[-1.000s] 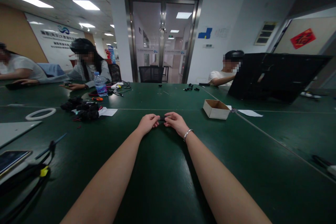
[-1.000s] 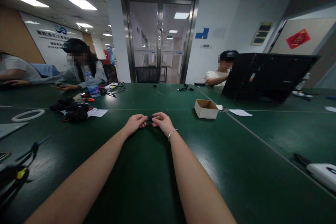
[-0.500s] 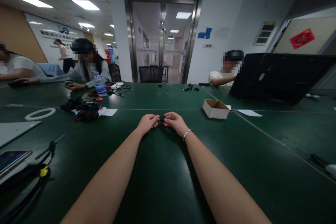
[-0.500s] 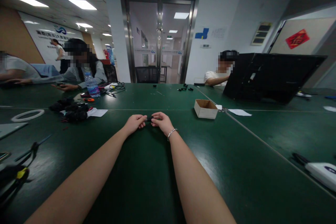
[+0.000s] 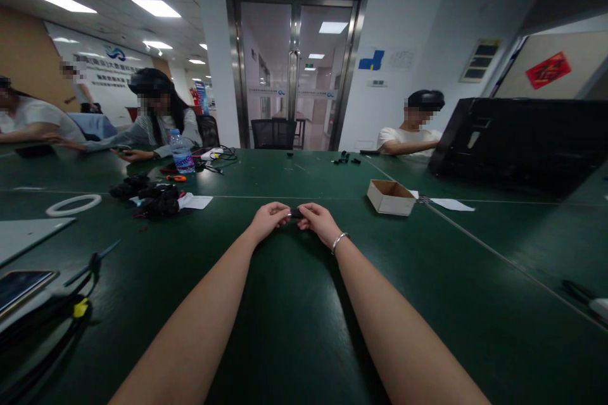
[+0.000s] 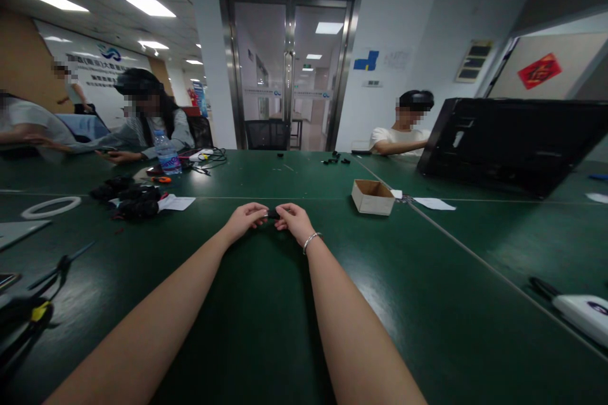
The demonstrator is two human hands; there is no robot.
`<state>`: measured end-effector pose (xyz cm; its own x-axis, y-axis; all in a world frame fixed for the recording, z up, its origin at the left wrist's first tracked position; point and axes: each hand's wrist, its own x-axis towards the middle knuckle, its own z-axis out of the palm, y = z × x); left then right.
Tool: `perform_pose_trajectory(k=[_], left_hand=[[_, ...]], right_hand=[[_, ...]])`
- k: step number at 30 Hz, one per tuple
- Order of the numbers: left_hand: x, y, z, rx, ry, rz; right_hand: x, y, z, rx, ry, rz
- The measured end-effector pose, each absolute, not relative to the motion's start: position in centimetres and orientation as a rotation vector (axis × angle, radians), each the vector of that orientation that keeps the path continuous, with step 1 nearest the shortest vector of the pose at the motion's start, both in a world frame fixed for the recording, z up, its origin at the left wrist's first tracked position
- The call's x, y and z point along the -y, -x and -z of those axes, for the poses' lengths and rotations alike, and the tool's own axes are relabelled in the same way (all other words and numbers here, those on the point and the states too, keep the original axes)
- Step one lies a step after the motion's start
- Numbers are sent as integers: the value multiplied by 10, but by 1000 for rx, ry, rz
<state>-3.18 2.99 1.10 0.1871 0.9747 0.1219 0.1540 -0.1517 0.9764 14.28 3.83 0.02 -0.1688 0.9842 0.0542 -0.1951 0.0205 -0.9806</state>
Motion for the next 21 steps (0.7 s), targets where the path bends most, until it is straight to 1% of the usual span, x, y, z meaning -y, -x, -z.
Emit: perform_pose_trajectory(k=[21], left_hand=[[-36, 33, -8, -1165, -1544, -1026]], right_hand=[[-38, -147, 3, 1207, 896, -1392]])
